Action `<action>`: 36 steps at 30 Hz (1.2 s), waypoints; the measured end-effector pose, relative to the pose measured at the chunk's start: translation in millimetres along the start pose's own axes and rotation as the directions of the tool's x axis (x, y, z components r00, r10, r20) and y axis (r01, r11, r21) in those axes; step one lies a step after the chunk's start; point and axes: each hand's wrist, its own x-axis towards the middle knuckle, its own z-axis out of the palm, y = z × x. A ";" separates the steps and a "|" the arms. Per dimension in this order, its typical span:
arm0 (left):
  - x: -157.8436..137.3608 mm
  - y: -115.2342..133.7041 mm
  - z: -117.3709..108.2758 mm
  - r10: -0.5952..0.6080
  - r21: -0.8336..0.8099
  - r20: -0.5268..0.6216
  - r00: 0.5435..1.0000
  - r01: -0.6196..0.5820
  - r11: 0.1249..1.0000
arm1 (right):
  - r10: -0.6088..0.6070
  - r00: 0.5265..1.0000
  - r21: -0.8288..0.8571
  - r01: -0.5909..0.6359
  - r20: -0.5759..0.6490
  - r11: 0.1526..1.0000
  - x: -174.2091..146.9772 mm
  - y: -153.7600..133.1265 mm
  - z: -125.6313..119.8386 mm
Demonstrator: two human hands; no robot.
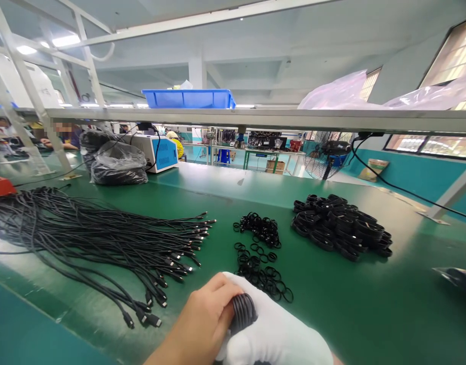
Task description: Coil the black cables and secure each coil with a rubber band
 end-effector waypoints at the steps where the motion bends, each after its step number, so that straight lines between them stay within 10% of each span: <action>1: 0.9 1.5 -1.0 -0.054 0.007 0.001 0.999 0.054 0.999 | -0.002 1.000 0.039 0.001 0.002 0.999 0.3 -2.4 1.6; 10: 6.4 8.9 3.3 -0.394 -0.314 0.067 0.917 0.394 0.864 | 0.036 0.999 0.127 -0.031 -0.039 0.991 2.8 -0.2 2.9; 16: 12.7 11.1 6.8 -0.427 0.085 0.015 0.904 0.425 0.901 | 0.111 0.993 0.122 -0.105 -0.049 0.987 6.1 8.5 4.2; 28: -8.1 -8.8 12.4 -0.091 0.047 -0.163 0.983 0.100 0.994 | 0.158 0.987 0.053 -0.157 -0.027 0.986 12.9 18.5 5.9; 36: -3.5 -15.6 9.3 -0.149 0.000 -0.207 0.967 0.152 0.988 | 0.113 0.991 0.178 -0.099 -0.067 0.979 14.5 14.5 6.8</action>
